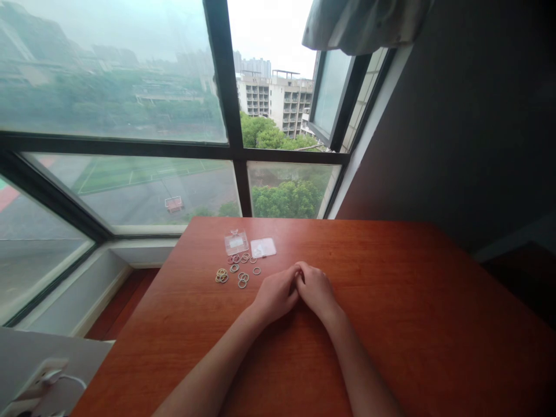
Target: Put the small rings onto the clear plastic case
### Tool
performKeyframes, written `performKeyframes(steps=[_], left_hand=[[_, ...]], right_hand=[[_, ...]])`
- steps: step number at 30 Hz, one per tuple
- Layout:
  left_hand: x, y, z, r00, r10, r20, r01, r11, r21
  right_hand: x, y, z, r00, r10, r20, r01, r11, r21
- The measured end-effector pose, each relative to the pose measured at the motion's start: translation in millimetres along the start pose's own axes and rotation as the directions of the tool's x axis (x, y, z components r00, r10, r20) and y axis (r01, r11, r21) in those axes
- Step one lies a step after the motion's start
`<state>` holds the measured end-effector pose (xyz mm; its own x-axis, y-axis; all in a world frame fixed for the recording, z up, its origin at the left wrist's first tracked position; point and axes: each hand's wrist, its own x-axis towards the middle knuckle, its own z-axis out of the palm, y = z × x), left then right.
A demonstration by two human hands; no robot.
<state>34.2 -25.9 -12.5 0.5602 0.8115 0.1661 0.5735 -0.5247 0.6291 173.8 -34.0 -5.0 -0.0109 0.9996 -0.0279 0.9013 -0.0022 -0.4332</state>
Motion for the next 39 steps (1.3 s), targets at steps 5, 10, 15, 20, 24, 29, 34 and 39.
performKeyframes(steps=[5,10,15,20,24,29,34,39], left_hand=[[0.1,0.7,0.0,1.000,0.007,-0.007,-0.007,1.000,0.002],[-0.1,1.0,0.4,1.000,0.002,-0.011,-0.002,1.000,0.000],[-0.3,1.1,0.1,1.000,0.004,-0.010,-0.004,1.000,0.001],[0.0,0.6,0.1,1.000,-0.001,-0.013,0.001,1.000,-0.012],[0.1,0.0,0.9,1.000,-0.003,-0.028,0.002,1.000,-0.012],[0.5,-0.4,0.9,1.000,-0.001,-0.018,0.001,1.000,-0.015],[0.5,0.0,0.1,1.000,-0.004,-0.012,0.004,1.000,-0.013],[0.4,0.4,-0.6,1.000,-0.009,-0.009,0.009,1.000,-0.014]], right_hand=[[-0.5,-0.5,-1.4,1.000,0.008,0.011,-0.008,1.000,-0.004],[-0.5,-1.0,-1.3,1.000,0.008,0.010,-0.008,1.000,-0.002],[-0.3,-0.6,-0.7,1.000,-0.005,0.004,0.005,1.000,0.004],[-0.7,0.4,-0.2,1.000,-0.005,-0.007,0.005,1.000,0.005],[-0.5,0.2,-0.3,1.000,-0.009,-0.006,0.009,1.000,0.013],[-0.8,-1.0,-1.7,1.000,-0.003,0.005,0.003,1.000,0.013],[-0.7,-1.6,-2.3,1.000,-0.003,0.007,0.003,1.000,0.013],[-0.6,-3.0,-3.2,1.000,0.001,0.006,-0.001,1.000,0.006]])
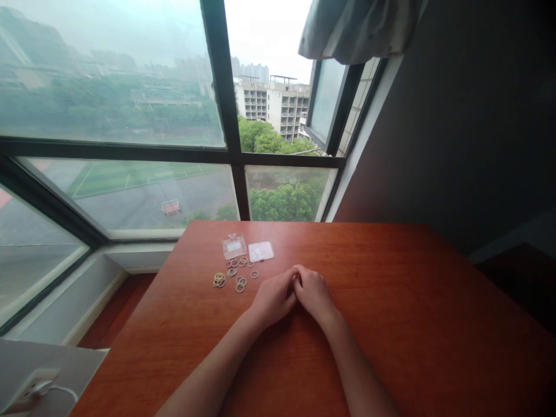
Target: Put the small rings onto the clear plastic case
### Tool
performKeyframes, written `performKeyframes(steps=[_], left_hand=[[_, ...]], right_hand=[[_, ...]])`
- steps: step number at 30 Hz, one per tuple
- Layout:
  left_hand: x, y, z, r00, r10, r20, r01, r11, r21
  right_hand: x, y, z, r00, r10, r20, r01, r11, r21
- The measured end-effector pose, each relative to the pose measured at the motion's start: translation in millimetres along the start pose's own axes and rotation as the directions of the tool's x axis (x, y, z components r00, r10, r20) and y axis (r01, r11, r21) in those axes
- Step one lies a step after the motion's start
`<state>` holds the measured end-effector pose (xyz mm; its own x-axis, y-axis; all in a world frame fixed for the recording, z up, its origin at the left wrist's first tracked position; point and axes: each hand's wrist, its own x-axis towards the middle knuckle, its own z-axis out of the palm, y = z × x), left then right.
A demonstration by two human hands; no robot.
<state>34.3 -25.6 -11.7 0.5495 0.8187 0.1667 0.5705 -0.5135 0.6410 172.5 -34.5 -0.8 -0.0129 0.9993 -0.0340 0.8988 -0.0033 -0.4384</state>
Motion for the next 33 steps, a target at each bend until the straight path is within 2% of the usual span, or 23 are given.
performKeyframes(steps=[33], left_hand=[[-0.1,-1.4,0.1,1.000,0.015,-0.007,-0.015,1.000,-0.007]], right_hand=[[-0.6,-3.0,-2.9,1.000,0.009,0.016,-0.009,1.000,-0.008]])
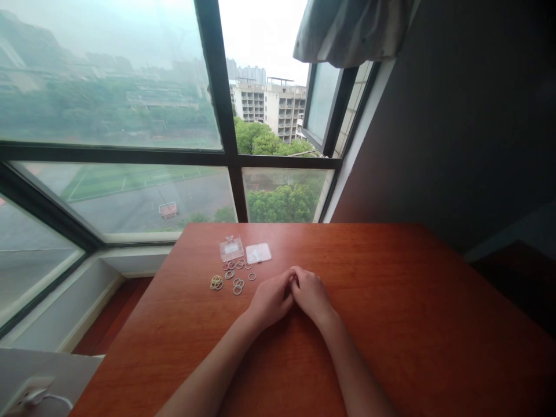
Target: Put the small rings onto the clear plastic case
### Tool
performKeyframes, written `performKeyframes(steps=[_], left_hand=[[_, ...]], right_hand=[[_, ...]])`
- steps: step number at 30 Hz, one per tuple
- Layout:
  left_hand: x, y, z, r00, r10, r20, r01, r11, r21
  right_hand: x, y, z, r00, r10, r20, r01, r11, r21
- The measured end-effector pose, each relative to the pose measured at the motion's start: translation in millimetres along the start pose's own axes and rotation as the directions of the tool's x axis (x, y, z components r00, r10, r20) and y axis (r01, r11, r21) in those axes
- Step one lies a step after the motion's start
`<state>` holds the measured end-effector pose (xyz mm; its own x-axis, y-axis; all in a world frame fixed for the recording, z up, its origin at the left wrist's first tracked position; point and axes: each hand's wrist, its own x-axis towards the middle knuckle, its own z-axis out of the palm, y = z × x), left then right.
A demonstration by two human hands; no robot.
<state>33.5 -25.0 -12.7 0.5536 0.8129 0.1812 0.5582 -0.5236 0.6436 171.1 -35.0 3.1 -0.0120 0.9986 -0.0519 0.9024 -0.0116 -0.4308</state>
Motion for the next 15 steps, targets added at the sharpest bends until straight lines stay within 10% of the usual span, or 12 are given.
performKeyframes(steps=[15], left_hand=[[-0.1,2.0,-1.0,1.000,-0.020,-0.019,0.020,1.000,-0.007]], right_hand=[[0.7,0.3,0.8,1.000,0.001,0.003,-0.001,1.000,-0.012]])
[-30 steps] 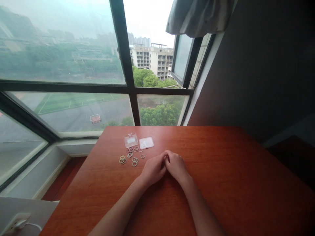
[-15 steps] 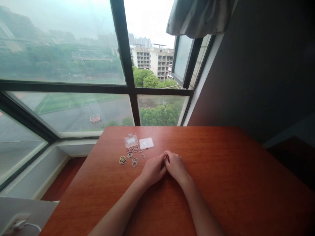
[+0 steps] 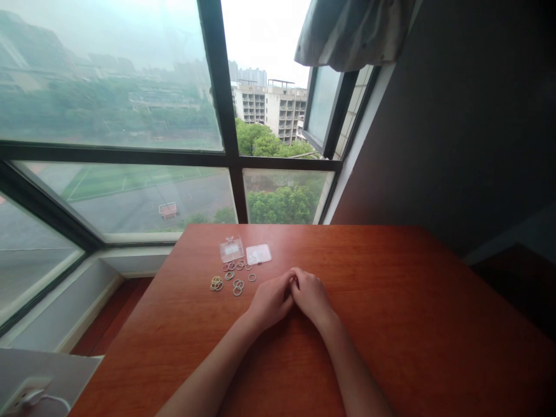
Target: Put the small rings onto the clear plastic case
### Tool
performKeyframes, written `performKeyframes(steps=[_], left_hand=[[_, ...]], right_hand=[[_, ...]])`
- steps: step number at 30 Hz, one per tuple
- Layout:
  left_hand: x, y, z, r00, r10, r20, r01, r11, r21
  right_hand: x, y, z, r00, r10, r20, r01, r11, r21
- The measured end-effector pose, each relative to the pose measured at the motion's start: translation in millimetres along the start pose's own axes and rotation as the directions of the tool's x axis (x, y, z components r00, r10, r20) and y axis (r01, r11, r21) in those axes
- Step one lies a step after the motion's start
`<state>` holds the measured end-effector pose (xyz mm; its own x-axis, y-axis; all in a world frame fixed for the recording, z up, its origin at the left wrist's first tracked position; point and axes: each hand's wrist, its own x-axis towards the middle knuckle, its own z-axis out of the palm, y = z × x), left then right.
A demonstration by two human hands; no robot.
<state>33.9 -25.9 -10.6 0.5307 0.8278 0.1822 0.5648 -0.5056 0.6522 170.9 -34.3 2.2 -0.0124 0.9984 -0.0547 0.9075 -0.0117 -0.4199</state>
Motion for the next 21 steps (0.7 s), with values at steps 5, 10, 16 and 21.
performKeyframes(steps=[5,10,16,21], left_hand=[[0.4,-0.3,0.0,1.000,0.003,0.012,-0.002,1.000,-0.008],[0.5,-1.5,1.0,1.000,-0.003,0.015,0.003,1.000,-0.011],[-0.2,-2.8,1.8,1.000,0.001,0.004,-0.001,1.000,-0.011],[0.0,-3.0,4.7,1.000,0.024,-0.006,-0.024,1.000,0.008]], right_hand=[[0.2,1.9,1.9,1.000,-0.019,-0.022,0.019,1.000,-0.003],[0.5,3.0,3.3,0.999,-0.028,-0.027,0.027,1.000,-0.005],[0.4,2.0,2.3,0.999,-0.023,-0.027,0.023,1.000,-0.002],[0.7,2.9,2.9,0.999,-0.021,-0.023,0.022,1.000,0.003]])
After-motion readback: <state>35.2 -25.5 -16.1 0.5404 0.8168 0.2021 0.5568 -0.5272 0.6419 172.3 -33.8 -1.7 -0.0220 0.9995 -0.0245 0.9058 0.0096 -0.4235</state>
